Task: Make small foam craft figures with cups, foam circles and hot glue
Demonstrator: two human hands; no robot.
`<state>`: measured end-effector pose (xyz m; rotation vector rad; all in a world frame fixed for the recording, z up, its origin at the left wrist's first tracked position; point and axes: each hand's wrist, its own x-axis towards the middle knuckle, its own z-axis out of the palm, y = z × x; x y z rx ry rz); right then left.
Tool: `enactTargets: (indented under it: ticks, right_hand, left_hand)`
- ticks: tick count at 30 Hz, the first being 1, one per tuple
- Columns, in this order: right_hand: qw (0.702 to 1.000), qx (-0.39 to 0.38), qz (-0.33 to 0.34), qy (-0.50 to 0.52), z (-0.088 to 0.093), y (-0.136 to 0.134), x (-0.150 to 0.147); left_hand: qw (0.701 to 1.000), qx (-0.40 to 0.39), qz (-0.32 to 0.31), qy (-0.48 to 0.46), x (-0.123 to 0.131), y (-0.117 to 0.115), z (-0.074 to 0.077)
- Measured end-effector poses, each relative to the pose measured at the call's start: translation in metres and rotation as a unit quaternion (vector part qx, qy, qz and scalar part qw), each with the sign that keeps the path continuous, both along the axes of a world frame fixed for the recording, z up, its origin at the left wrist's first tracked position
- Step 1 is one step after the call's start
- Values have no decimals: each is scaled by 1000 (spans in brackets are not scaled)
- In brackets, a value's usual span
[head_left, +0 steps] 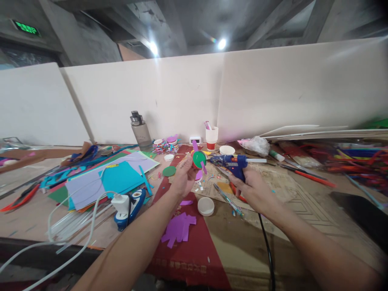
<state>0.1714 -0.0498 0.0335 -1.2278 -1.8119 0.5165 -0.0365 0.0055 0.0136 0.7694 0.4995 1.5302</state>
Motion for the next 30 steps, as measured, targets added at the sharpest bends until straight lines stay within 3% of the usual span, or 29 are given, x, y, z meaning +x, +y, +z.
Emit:
enactTargets:
  ticks: [11, 30]
  right_hand:
    - [999, -38, -19, -18, 2, 0, 1]
    - [999, -8, -44, -21, -1, 1, 1]
  left_hand:
    - [1000, 4, -2, 18, 0, 2, -2]
    - [1000, -19, -23, 6, 2, -1, -3]
